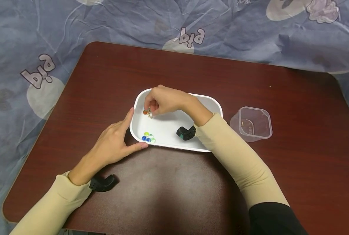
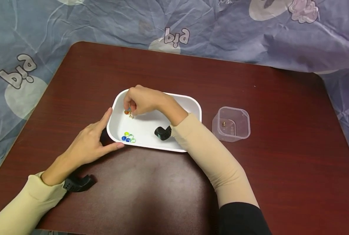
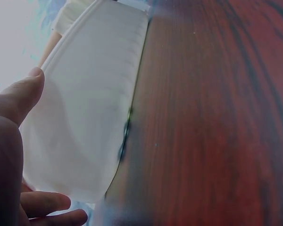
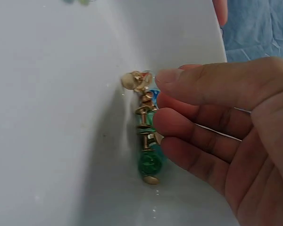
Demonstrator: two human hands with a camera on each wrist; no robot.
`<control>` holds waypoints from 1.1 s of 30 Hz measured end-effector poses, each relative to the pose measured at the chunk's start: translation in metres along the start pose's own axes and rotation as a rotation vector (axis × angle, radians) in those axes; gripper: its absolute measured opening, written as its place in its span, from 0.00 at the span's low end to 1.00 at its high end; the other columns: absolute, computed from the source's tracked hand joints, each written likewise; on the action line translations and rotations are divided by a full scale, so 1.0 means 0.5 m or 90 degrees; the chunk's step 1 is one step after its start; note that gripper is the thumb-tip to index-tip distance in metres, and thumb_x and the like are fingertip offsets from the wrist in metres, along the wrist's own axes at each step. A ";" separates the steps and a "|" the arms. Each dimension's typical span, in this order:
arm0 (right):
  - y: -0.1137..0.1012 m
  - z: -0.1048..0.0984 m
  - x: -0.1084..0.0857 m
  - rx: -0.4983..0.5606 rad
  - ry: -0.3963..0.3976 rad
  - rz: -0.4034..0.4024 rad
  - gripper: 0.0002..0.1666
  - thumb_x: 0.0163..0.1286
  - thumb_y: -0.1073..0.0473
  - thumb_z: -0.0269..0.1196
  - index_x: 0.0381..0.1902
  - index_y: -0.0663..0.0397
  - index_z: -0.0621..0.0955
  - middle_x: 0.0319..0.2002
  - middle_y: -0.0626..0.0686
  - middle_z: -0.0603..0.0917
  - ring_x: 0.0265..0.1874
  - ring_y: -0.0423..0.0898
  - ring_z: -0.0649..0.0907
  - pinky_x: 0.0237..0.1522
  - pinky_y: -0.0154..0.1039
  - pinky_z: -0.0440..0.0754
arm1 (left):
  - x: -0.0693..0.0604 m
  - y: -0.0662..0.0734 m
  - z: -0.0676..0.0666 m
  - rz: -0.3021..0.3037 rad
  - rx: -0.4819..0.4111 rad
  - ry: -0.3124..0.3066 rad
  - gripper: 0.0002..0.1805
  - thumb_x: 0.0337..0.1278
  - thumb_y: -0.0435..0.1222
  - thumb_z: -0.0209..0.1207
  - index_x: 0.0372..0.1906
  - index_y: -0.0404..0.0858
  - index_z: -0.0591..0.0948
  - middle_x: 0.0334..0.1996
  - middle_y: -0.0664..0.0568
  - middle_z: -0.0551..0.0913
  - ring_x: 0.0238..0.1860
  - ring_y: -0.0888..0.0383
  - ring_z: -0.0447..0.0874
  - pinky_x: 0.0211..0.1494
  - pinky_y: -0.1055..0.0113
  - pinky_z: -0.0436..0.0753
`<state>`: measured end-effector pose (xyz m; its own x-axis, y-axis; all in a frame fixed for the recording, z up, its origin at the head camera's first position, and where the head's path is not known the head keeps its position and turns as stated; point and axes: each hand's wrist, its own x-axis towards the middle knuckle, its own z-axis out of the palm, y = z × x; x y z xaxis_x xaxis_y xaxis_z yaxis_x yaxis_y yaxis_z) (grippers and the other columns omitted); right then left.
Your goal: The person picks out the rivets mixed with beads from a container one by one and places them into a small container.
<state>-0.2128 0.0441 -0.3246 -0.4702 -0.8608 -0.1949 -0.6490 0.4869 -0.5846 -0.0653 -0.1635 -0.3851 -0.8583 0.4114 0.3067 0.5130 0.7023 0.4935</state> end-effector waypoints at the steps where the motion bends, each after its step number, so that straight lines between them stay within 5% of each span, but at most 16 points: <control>1: 0.000 0.002 0.001 -0.003 -0.004 -0.001 0.10 0.59 0.70 0.66 0.38 0.57 0.87 0.25 0.46 0.83 0.27 0.41 0.79 0.36 0.33 0.75 | 0.000 0.000 0.000 0.002 0.000 0.001 0.62 0.53 0.75 0.45 0.77 0.31 0.52 0.56 0.31 0.79 0.51 0.42 0.82 0.53 0.46 0.75; 15: 0.002 0.013 0.010 -0.029 -0.037 -0.004 0.10 0.56 0.70 0.71 0.37 0.55 0.88 0.23 0.45 0.82 0.25 0.39 0.77 0.45 0.35 0.70 | 0.003 0.001 0.000 -0.001 -0.001 0.000 0.62 0.53 0.75 0.46 0.77 0.30 0.53 0.59 0.32 0.77 0.55 0.41 0.80 0.55 0.45 0.75; 23: 0.007 0.022 0.017 -0.025 -0.043 0.005 0.10 0.55 0.71 0.72 0.36 0.57 0.88 0.23 0.47 0.82 0.25 0.39 0.77 0.34 0.32 0.73 | 0.001 -0.001 0.002 -0.018 -0.003 -0.014 0.61 0.53 0.68 0.59 0.77 0.31 0.52 0.58 0.32 0.78 0.53 0.42 0.81 0.53 0.46 0.76; 33: 0.002 0.022 0.015 -0.037 -0.047 0.020 0.11 0.56 0.71 0.72 0.37 0.57 0.89 0.24 0.47 0.83 0.27 0.39 0.78 0.35 0.32 0.74 | 0.001 0.001 0.002 -0.005 -0.001 -0.001 0.62 0.53 0.75 0.47 0.77 0.30 0.53 0.57 0.31 0.79 0.52 0.42 0.81 0.52 0.45 0.76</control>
<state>-0.2105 0.0364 -0.3357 -0.4467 -0.8525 -0.2715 -0.6688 0.5198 -0.5315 -0.0657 -0.1623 -0.3857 -0.8627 0.4067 0.3006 0.5056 0.7048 0.4976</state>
